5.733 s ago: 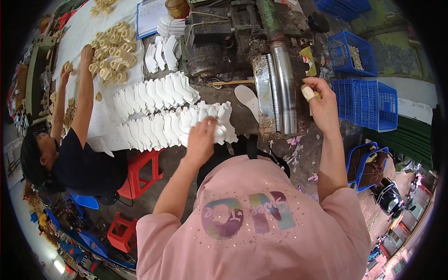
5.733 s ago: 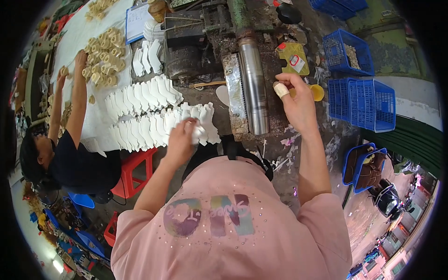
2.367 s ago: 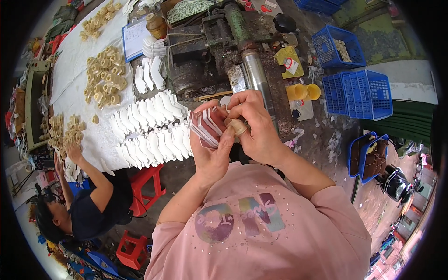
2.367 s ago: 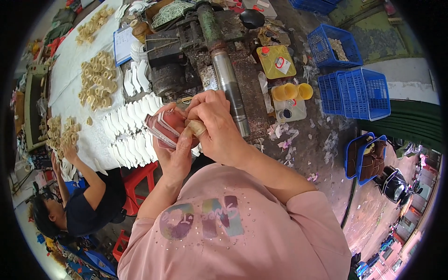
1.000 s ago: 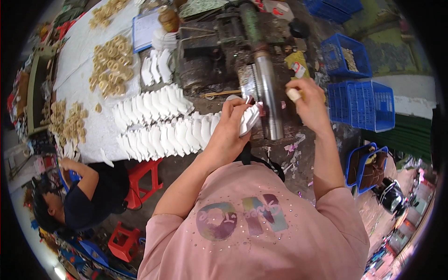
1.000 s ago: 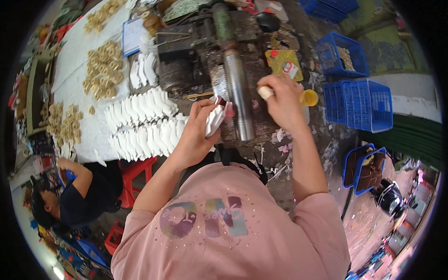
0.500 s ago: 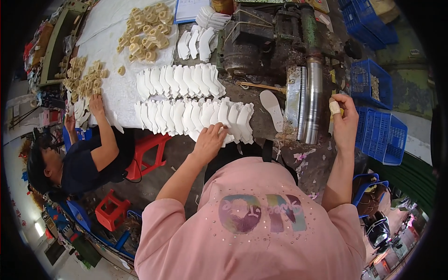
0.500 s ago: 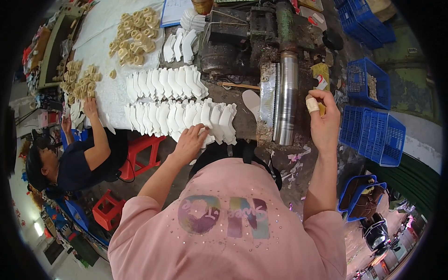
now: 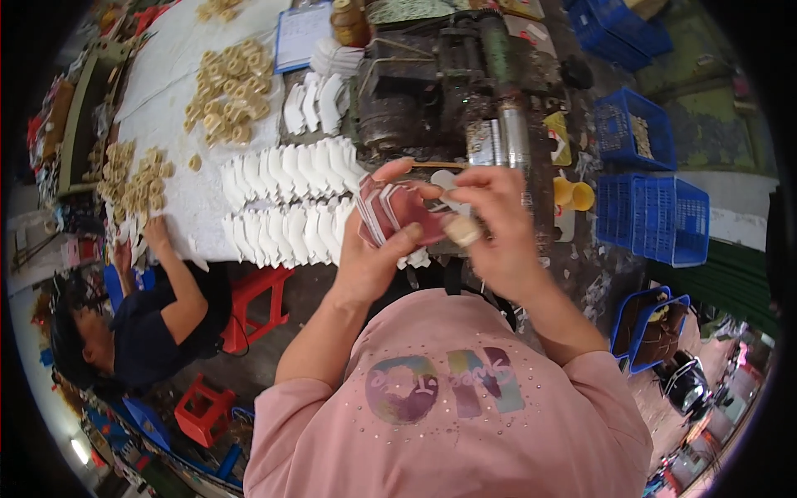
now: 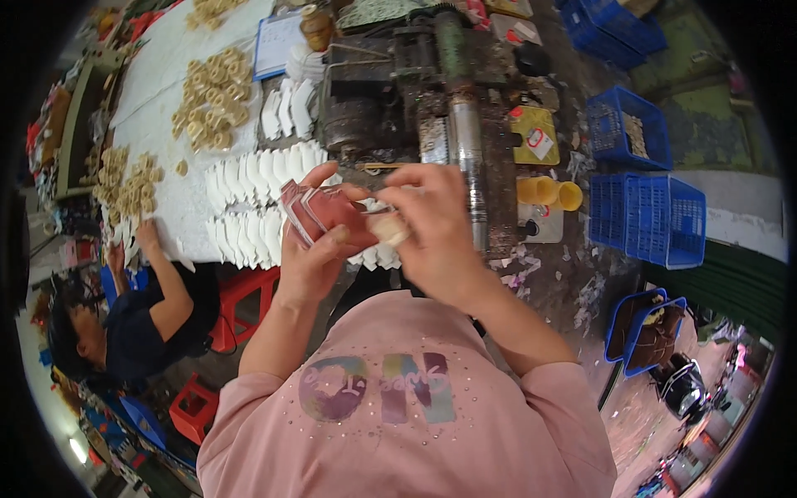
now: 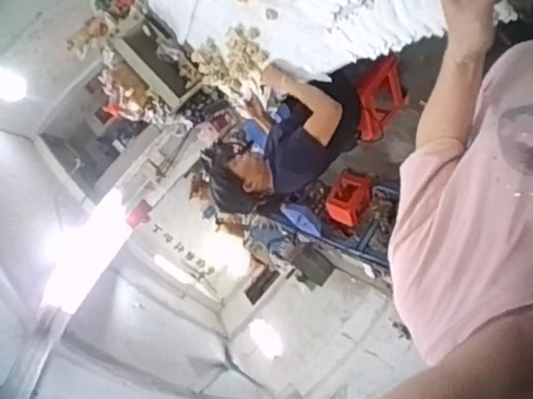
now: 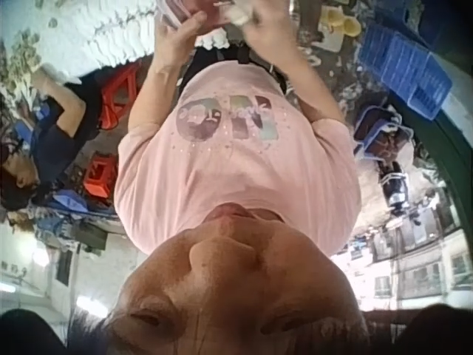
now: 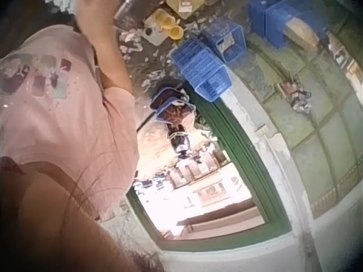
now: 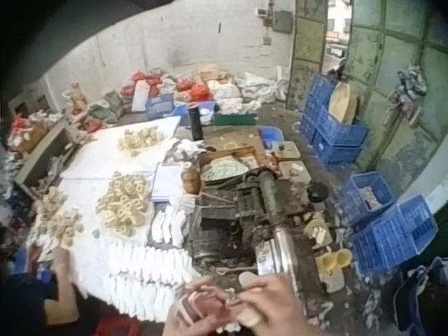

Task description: Applying adhesive and preparing shoe components for manufacturing.

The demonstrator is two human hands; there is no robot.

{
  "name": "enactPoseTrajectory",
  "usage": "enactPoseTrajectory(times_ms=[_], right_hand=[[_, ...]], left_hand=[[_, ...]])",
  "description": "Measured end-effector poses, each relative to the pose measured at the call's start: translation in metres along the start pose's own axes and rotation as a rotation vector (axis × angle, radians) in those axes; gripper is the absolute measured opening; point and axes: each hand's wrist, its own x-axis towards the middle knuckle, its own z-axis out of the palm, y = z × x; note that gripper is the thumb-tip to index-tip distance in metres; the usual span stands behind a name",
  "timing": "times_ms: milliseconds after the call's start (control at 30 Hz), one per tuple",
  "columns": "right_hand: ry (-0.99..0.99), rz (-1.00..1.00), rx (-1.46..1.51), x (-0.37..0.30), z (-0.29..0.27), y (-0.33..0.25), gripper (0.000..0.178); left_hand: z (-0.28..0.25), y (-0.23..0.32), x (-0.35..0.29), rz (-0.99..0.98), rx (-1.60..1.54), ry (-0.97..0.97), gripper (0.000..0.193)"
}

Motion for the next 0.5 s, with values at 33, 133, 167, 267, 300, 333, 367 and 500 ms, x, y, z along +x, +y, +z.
enactPoseTrajectory(times_ms=[33,133,167,267,300,333,367,500], right_hand=[[0.015,0.028,0.032,0.0,0.007,-0.008,0.025],[0.193,-0.074,-0.059,-0.003,0.018,0.0,0.024],[0.237,-0.094,-0.109,-0.003,0.018,0.002,0.022],[0.268,-0.145,-0.125,-0.005,0.016,0.005,0.02],[0.277,-0.14,-0.136,-0.005,0.016,0.007,0.02],[0.24,-0.107,-0.063,-0.006,0.017,0.009,0.02],[0.204,-0.075,0.012,-0.007,0.016,0.012,0.02],[0.189,0.019,-0.024,-0.005,0.006,0.014,0.026]], left_hand=[[0.012,-0.002,0.0,0.017,-0.009,0.012,0.066],[0.024,-0.017,0.009,0.101,-0.024,-0.038,0.064],[0.029,-0.019,0.01,0.114,0.022,-0.002,0.064],[0.032,-0.029,0.012,0.217,0.143,0.025,0.061],[0.034,-0.033,0.013,0.311,0.213,0.022,0.059],[0.036,-0.031,0.012,0.289,0.218,0.036,0.054],[0.039,-0.029,0.012,0.283,0.214,0.022,0.054],[0.041,-0.025,0.017,0.163,0.218,0.043,0.048]])
